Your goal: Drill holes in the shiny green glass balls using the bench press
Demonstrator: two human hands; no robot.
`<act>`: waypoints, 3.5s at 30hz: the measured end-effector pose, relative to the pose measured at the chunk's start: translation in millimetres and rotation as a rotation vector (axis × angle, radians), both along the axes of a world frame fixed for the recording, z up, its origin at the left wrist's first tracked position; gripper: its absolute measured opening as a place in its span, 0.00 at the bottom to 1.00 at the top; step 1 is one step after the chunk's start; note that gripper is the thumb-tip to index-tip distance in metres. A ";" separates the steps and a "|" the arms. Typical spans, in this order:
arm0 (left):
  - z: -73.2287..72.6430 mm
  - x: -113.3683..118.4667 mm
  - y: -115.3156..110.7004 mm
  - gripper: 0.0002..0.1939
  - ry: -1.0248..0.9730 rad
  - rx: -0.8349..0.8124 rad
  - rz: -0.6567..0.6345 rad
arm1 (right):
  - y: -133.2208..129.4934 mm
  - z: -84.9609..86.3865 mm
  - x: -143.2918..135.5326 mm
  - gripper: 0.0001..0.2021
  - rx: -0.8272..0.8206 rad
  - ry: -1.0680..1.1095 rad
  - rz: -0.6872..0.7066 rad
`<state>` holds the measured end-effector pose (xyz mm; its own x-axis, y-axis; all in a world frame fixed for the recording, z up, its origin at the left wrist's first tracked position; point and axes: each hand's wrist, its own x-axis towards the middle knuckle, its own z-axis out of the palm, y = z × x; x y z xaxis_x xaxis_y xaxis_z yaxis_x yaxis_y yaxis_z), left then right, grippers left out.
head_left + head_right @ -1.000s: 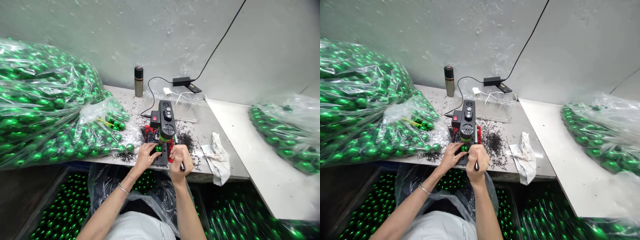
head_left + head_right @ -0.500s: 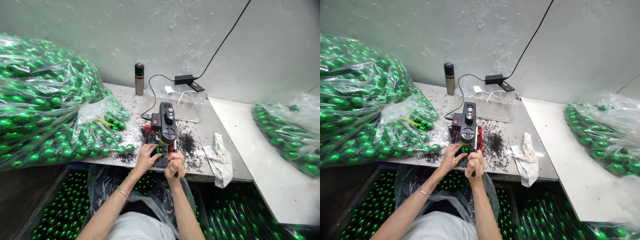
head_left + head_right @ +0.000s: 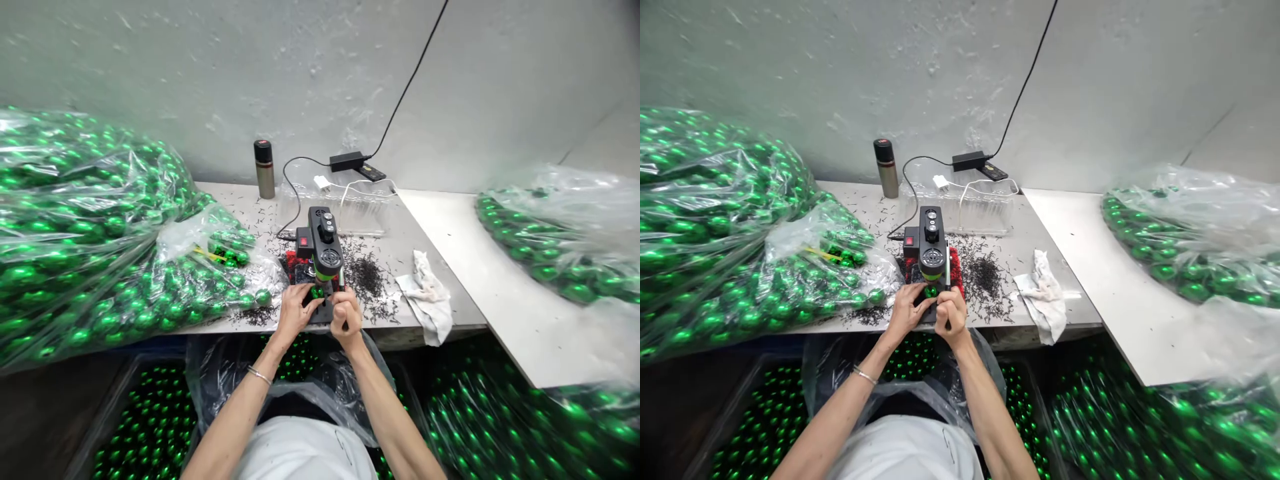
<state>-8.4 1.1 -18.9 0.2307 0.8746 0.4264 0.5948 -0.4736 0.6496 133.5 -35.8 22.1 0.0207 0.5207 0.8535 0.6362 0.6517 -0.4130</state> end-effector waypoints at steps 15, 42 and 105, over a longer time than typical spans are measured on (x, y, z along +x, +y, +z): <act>12.4 -71.3 -50.4 0.23 0.084 0.107 0.034 | -11.6 69.7 -19.9 0.17 -0.120 0.410 -0.077; 40.5 -108.9 38.9 0.18 0.491 -0.036 0.283 | -13.7 52.6 -21.0 0.17 -0.029 0.379 -0.090; 6.6 -1.7 -5.7 0.15 -0.246 -0.208 0.003 | -14.1 85.4 -14.1 0.16 -0.075 0.270 -0.027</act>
<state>-10.0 -4.6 -12.2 0.1398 0.9495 0.2808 0.4088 -0.3136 0.8570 119.4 -49.9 107.6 0.2566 0.5783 0.7744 0.5137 0.5971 -0.6161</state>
